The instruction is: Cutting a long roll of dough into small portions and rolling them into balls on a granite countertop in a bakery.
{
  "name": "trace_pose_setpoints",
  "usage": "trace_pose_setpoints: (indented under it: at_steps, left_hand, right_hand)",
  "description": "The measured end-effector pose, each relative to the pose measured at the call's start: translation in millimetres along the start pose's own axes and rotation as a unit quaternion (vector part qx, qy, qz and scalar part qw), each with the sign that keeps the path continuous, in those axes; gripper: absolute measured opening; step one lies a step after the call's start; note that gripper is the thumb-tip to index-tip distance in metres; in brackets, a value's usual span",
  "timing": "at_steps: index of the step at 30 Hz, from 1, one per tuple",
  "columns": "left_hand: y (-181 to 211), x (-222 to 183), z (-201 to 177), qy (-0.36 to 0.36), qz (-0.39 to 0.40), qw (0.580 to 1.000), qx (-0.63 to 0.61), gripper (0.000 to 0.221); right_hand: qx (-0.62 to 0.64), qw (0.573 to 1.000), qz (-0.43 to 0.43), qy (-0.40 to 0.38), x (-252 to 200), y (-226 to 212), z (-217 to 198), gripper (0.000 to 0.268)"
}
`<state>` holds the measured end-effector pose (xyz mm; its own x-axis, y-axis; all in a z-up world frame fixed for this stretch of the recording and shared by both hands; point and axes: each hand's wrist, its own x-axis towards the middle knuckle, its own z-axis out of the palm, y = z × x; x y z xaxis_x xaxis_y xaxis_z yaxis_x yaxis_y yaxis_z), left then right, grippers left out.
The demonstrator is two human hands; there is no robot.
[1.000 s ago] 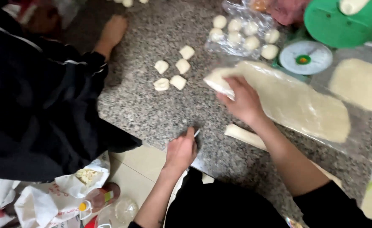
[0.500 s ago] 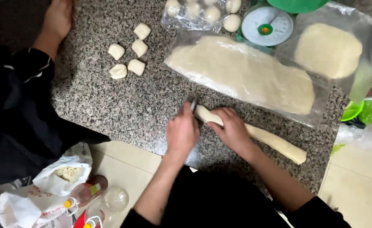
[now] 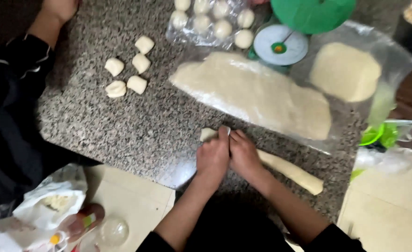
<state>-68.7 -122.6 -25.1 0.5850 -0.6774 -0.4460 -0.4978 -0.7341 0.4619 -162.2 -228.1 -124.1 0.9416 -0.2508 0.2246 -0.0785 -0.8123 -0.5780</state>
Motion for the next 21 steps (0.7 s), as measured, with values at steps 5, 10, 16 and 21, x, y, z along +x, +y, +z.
trace_pose_setpoints:
  at_steps: [5, 10, 16, 21]
  left_hand:
    - [3, -21, -28, -0.016, 0.025, 0.999, 0.014, 0.043]
    - [-79, -76, 0, -0.074, 0.016, 0.992, 0.105, 0.041]
    - [-107, -53, -10, 0.116, 0.022, 0.967, 0.225, 0.044]
    - [-89, -52, -39, 0.069, 0.002, 0.989, 0.134, 0.04]
  right_hand:
    - [-0.002, 0.999, 0.01, -0.031, 9, -5, -17, 0.037]
    - [0.031, 0.994, 0.098, -0.04, 38, -46, -29, 0.049]
    - [-0.057, 0.961, 0.155, -0.22, 85, -84, -42, 0.038]
    - [0.045, 0.985, 0.167, 0.005, 107, -35, -105, 0.053]
